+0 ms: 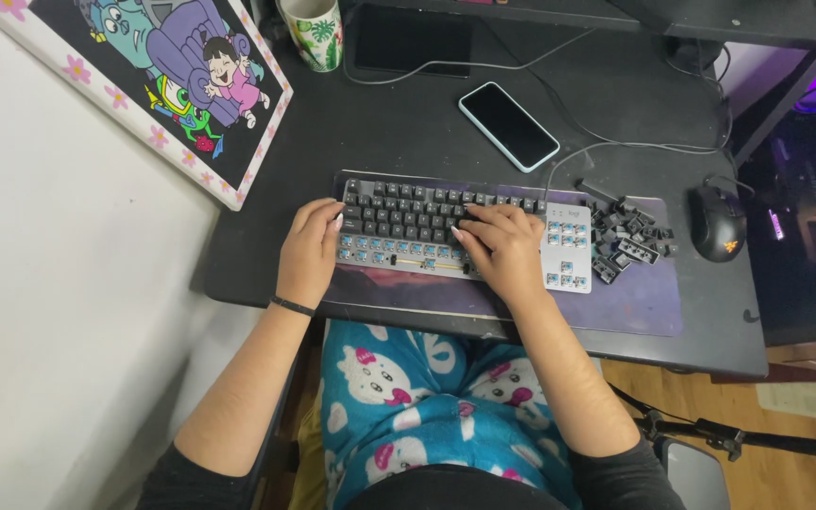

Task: Assembling a mechanical keyboard by inserting switches or keycaps into the PCB

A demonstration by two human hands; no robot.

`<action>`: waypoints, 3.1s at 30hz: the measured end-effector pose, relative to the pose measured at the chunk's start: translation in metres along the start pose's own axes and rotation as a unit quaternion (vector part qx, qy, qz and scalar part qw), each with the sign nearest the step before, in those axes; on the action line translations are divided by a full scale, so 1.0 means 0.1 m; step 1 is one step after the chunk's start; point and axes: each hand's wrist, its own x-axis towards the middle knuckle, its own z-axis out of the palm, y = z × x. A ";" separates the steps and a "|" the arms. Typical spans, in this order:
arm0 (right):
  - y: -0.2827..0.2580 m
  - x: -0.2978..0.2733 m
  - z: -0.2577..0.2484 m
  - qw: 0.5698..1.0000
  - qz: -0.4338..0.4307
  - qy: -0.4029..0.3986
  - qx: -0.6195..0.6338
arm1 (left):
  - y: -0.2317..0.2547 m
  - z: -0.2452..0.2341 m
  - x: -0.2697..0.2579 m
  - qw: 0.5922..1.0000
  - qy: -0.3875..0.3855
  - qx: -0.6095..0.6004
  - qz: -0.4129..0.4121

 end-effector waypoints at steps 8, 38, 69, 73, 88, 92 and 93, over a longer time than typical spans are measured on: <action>0.03 -0.03 0.03 1.000 0.005 -0.004 -0.003 | -0.10 0.04 0.08 0.994 0.044 0.084 0.054; 0.00 -0.04 0.05 1.000 -0.014 -0.018 -0.005 | 0.57 -0.28 0.47 0.939 -0.244 0.225 -0.094; 0.05 -0.09 0.13 0.999 -0.018 -0.013 -0.030 | 0.15 -0.02 0.36 0.967 -0.139 -0.037 -0.212; 0.04 -0.08 0.13 0.999 -0.020 -0.012 -0.028 | 0.14 -0.02 0.35 0.967 -0.136 -0.045 -0.211; 0.03 -0.07 0.12 0.999 -0.021 -0.014 -0.031 | 0.20 -0.04 0.31 0.972 -0.133 -0.037 -0.190; 0.02 -0.07 0.11 0.999 -0.019 -0.016 -0.037 | 0.21 -0.05 0.30 0.974 -0.130 -0.040 -0.182; 0.01 -0.07 0.11 0.999 -0.017 -0.016 -0.037 | 0.22 -0.06 0.31 0.973 -0.133 -0.039 -0.183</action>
